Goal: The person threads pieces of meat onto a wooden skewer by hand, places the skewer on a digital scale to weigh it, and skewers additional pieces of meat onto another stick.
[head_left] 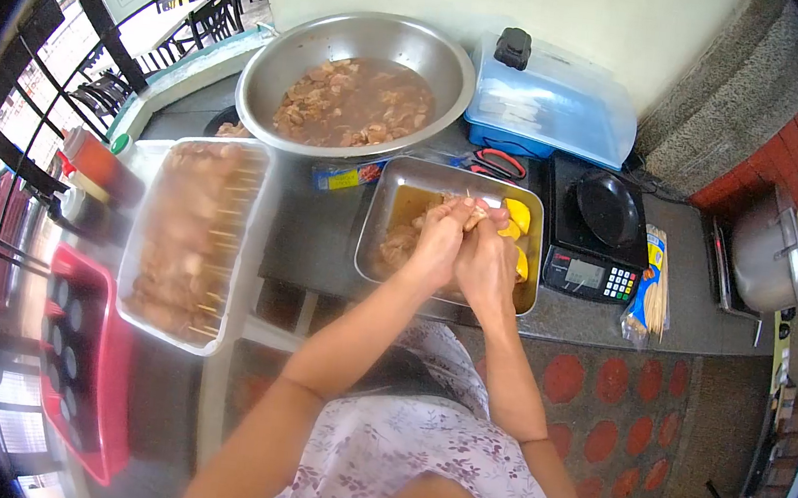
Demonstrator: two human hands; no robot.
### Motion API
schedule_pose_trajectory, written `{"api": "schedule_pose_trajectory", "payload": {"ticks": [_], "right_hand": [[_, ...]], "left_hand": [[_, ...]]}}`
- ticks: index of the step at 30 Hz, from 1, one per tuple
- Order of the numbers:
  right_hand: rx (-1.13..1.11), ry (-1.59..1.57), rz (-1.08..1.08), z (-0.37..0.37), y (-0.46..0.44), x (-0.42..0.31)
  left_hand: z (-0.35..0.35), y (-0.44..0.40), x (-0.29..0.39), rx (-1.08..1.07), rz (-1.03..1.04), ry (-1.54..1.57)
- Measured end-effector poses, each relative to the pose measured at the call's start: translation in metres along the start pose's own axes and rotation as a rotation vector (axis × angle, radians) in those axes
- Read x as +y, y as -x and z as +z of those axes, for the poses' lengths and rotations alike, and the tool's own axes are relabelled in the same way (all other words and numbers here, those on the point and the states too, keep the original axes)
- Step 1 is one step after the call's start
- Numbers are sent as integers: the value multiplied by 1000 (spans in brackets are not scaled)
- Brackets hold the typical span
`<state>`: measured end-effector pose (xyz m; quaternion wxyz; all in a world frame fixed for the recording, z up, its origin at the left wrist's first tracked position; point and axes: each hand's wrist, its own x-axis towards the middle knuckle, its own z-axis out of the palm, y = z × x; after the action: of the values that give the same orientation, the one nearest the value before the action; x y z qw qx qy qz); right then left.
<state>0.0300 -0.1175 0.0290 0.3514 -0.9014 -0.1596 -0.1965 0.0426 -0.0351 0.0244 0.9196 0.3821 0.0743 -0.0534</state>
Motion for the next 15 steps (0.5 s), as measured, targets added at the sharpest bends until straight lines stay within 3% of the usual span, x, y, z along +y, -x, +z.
{"api": "schedule_pose_trajectory", "payload": {"ticks": [9, 11, 13, 15], "right_hand": [[-132, -105, -56, -28, 3, 21], [36, -105, -38, -43, 15, 17], [43, -55, -32, -56, 27, 10], [-235, -53, 177, -62, 39, 9]], "left_hand": [[-27, -38, 20, 30, 25, 215], [-20, -32, 32, 42, 25, 213], [-16, -33, 33, 51, 37, 171], [-14, -36, 31, 42, 61, 202]]}}
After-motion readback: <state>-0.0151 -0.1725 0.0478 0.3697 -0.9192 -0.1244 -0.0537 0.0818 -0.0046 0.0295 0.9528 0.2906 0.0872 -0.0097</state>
